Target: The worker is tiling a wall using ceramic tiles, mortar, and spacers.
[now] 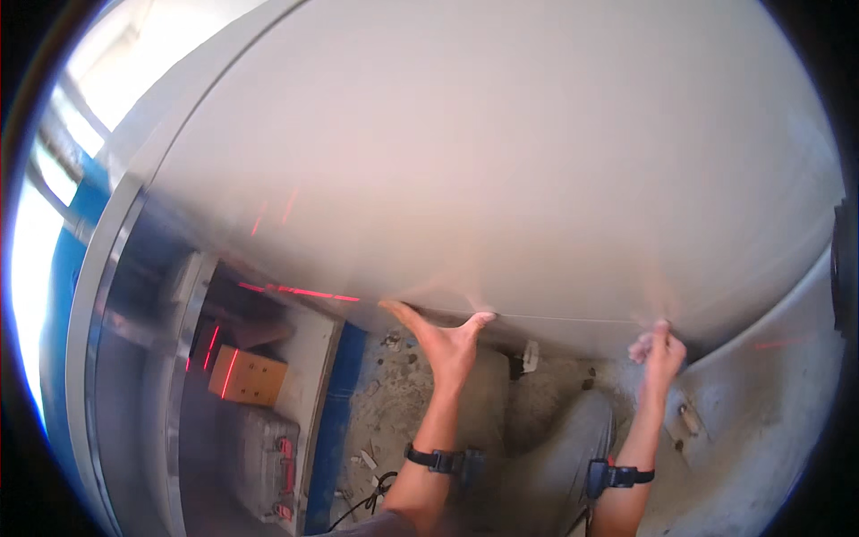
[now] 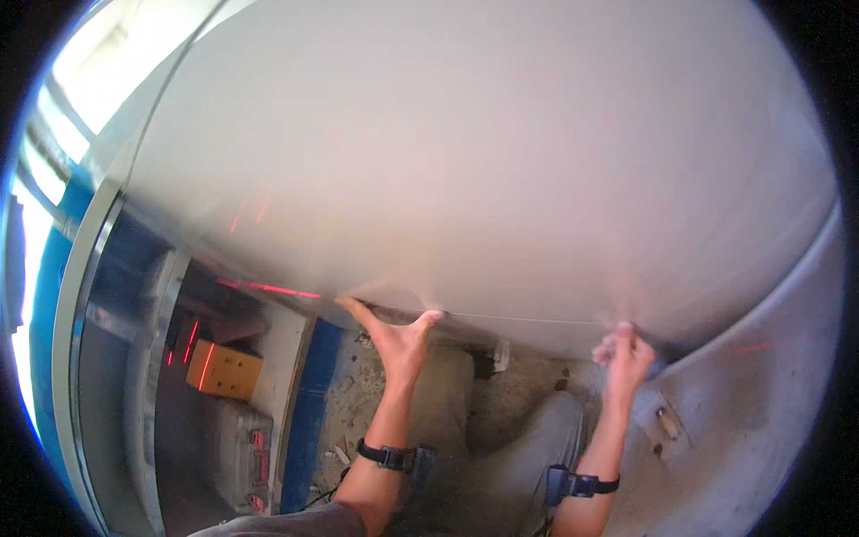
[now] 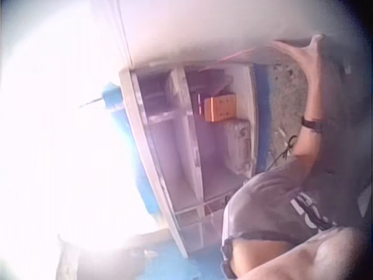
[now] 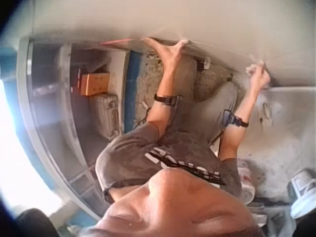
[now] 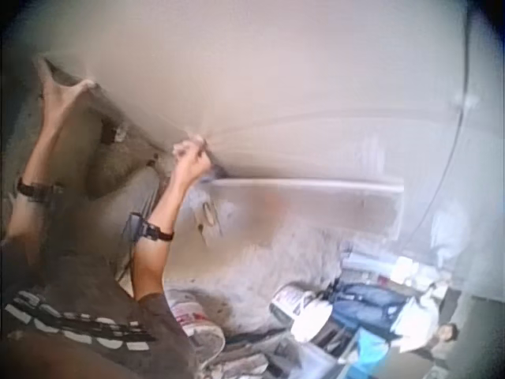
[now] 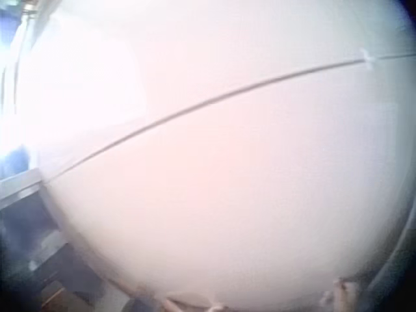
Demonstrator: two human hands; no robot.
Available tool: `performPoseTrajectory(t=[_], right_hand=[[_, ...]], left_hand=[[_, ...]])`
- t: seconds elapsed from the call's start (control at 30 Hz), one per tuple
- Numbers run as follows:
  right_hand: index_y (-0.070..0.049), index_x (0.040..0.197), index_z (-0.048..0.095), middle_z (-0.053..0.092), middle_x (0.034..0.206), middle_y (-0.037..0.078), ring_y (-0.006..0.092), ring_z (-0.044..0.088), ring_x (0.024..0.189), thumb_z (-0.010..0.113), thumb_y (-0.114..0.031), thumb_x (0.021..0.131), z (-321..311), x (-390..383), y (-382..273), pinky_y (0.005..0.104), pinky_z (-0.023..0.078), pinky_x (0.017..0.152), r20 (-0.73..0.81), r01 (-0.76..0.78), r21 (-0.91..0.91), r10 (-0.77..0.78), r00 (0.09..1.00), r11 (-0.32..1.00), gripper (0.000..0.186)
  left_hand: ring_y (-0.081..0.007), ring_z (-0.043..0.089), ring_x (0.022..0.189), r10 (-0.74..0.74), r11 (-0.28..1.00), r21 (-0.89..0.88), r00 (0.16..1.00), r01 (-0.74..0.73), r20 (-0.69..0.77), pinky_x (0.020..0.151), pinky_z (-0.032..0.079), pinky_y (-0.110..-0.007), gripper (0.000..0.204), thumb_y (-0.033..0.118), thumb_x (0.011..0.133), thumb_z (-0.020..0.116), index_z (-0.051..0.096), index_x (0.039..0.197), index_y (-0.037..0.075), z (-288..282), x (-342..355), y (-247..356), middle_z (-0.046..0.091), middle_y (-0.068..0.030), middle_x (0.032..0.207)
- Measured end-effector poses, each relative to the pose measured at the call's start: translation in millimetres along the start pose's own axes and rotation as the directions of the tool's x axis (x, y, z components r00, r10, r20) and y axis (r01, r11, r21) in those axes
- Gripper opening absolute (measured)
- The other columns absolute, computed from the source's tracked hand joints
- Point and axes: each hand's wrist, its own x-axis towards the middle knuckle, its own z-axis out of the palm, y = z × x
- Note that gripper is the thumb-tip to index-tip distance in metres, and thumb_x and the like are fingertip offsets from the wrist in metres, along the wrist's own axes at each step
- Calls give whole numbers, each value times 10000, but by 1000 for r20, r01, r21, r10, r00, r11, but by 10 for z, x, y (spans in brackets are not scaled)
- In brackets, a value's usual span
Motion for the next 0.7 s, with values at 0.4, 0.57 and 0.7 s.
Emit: performPoseTrajectory(t=[0.4,0.57,0.7], right_hand=[[-66,721,587,574,553,56,147,545,455,518,-595,1013,-171,203,103,269,397,435,47,51,-141,-44,998,989,608],[-77,720,577,563,555,49,143,541,458,520,-611,1005,-174,195,89,268,393,433,32,45,-122,-41,999,992,607],[-73,733,574,561,563,49,141,539,464,526,-640,989,-182,205,62,269,398,438,25,30,-137,-27,999,990,624]], left_hand=[[-373,27,1560,-16,1000,8,999,17,-44,1265,130,-439,1453,295,613,964,-64,1574,-68,-957,896,-1023,-36,-287,1664],[-377,116,1546,-67,997,40,991,72,-114,1253,189,-443,1386,269,606,970,45,1582,-65,-1247,1084,-1161,112,-284,1650],[-382,175,1529,-26,999,19,960,33,-278,1239,220,-462,1373,275,602,976,70,1579,-57,-1473,1281,-1438,179,-280,1630]])
